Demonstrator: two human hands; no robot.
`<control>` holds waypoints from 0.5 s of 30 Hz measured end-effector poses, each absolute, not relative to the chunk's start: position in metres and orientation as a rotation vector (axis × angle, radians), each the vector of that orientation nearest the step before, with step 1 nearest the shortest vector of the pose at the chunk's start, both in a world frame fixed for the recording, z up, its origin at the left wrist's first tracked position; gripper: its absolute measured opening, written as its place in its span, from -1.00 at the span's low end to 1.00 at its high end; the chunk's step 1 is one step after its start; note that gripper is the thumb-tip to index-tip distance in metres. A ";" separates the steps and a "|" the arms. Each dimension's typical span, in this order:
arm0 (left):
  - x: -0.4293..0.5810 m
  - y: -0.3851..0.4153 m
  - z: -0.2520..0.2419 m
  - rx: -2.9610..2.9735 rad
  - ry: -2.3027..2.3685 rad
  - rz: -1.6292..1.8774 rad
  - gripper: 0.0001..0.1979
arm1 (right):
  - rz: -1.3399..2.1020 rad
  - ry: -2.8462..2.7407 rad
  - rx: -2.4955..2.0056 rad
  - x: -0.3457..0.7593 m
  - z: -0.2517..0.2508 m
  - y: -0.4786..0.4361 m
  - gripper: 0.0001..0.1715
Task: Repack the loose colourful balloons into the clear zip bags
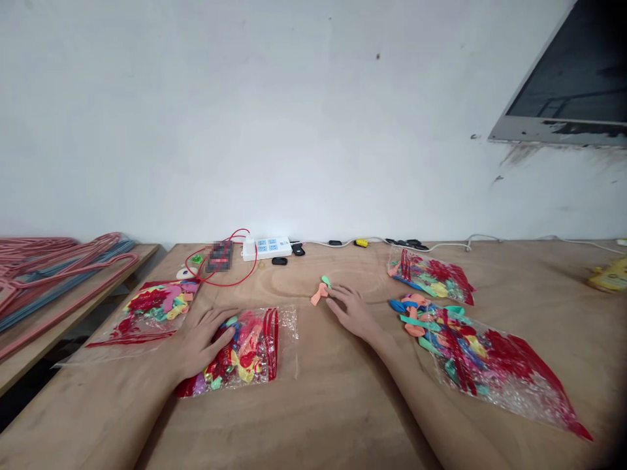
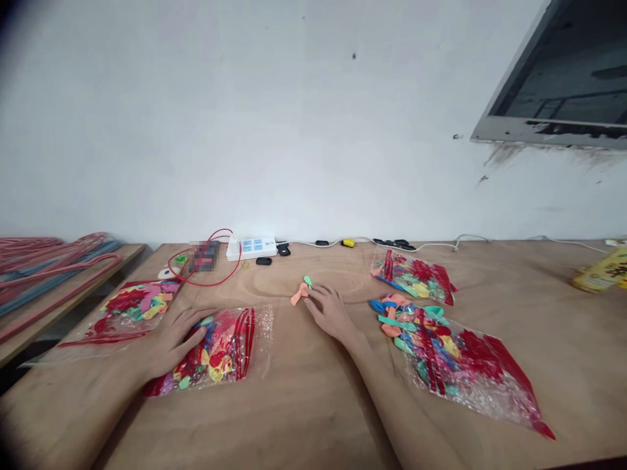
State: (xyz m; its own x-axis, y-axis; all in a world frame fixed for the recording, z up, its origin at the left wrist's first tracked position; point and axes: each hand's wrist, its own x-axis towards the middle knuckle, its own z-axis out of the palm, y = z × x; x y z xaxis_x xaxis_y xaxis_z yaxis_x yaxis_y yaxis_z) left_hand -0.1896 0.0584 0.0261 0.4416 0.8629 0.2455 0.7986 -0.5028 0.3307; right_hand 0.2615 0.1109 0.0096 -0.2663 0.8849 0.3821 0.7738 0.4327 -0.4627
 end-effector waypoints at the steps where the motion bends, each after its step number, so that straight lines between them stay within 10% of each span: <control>1: -0.189 0.058 0.027 2.520 1.468 0.571 -0.54 | 0.230 -2.142 -1.417 0.260 0.009 0.110 -0.52; 15: -0.192 0.061 0.025 2.551 1.446 0.575 -0.54 | 0.687 -1.897 -1.169 0.239 0.036 0.091 -0.51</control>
